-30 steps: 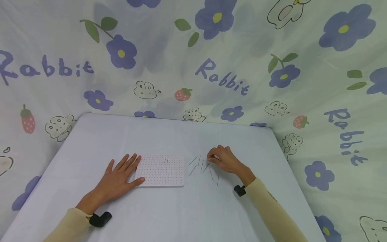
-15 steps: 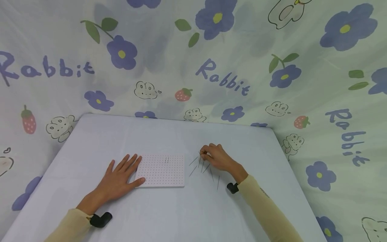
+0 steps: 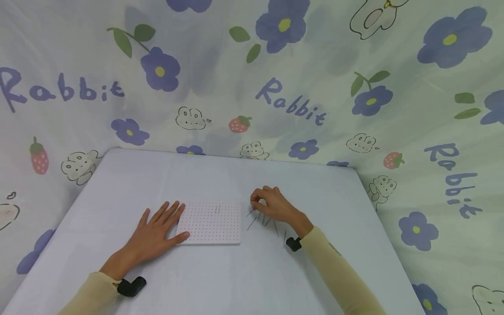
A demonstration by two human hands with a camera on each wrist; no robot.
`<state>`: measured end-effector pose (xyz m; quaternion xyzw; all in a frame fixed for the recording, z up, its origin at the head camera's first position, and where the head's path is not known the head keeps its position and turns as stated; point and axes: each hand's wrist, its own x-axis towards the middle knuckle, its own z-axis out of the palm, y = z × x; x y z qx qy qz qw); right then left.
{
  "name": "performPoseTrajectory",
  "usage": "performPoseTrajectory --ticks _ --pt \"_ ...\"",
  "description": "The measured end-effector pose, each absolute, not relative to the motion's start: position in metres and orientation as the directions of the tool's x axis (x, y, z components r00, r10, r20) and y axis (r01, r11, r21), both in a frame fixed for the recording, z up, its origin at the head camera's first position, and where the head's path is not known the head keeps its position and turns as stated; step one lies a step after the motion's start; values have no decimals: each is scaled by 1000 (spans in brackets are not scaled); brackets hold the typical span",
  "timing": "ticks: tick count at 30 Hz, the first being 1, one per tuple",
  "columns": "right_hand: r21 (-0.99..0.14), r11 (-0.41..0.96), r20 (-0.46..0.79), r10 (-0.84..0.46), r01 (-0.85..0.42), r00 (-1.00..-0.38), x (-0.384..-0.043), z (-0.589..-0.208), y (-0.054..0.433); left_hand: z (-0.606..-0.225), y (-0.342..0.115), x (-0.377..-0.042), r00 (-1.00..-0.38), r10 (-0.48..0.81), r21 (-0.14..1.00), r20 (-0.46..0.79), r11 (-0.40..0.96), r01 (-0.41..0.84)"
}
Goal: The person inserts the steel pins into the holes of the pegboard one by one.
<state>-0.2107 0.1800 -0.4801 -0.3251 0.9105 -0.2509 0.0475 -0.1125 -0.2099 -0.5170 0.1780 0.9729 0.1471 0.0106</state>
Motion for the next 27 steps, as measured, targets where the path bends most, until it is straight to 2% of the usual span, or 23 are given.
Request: performPoseTrajectory --ticks 6,27 --pt "-483 641 103 -634 -596 -766 -213 -479 168 -518 -211 -112 -937 348 303 31 890 341" --pt "-495 610 75 -679 -619 -730 -216 -474 134 -519 -209 -111 -936 350 299 25 891 341"
